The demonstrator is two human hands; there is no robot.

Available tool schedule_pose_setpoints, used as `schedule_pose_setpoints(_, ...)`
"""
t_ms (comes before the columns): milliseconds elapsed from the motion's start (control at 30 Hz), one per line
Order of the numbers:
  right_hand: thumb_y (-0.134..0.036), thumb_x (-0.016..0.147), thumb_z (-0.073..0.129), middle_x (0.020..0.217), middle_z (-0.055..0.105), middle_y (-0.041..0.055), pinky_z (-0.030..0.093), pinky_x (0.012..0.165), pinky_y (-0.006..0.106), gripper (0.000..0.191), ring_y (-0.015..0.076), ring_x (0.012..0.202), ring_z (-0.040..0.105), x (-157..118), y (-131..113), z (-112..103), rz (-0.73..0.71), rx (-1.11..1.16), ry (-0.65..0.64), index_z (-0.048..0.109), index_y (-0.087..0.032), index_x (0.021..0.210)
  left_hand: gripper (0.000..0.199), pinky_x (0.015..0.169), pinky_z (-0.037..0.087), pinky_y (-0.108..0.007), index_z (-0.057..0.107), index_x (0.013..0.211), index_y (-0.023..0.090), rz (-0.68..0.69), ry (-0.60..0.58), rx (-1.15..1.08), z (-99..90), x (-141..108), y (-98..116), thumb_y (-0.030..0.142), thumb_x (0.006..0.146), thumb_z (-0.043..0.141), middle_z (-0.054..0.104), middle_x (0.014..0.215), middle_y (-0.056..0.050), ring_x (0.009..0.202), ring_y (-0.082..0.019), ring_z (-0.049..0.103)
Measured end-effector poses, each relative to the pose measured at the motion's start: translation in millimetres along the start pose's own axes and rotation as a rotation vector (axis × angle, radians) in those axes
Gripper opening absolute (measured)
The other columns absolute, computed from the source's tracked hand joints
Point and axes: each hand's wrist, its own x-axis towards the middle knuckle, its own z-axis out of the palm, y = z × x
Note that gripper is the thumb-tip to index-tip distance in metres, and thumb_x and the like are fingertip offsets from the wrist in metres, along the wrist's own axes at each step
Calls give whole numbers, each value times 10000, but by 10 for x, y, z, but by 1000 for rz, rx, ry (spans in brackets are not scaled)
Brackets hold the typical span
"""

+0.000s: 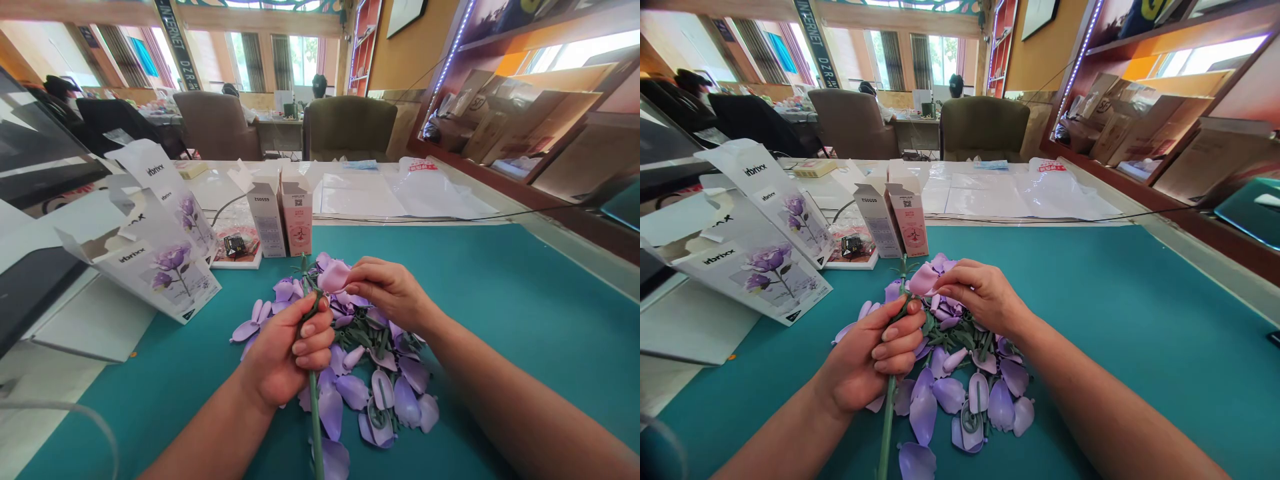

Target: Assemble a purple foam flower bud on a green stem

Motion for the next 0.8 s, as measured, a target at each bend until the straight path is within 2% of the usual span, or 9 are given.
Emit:
schedule_pose_setpoints(333,-281,895,637,792,651,12,450,680,249,124,125,742,589,15,33,-21,0,128,-14,719,-206,839,489,296,182,-124,583,693,98,-27,-41,3,-3,-14,-14,263,1017,257,346,460,68,317,-19,224)
schedule_pose_setpoints(500,-367,884,652,823,651,25,471,691,266,176,135,764,598,14,65,-56,39,230,-46,722,-206,868,473,307,193,-121,590,688,101,-45,-69,47,-28,-3,-26,253,1008,277,352,453,68,325,-19,186)
schedule_pose_setpoints(633,-468,881,630,850,648,36,481,727,288,282,145,793,596,17,39,-76,69,295,-54,710,-200,844,386,320,193,-114,578,703,121,-33,-80,173,-49,-8,-34,249,985,347,350,450,74,337,-18,152)
schedule_pose_setpoints(800,-473,873,638,843,645,37,489,736,293,293,146,797,601,17,-59,-97,97,422,-78,685,-184,855,186,337,167,-108,544,748,162,26,-69,450,-17,-64,-17,278,889,576,365,453,91,347,-12,160)
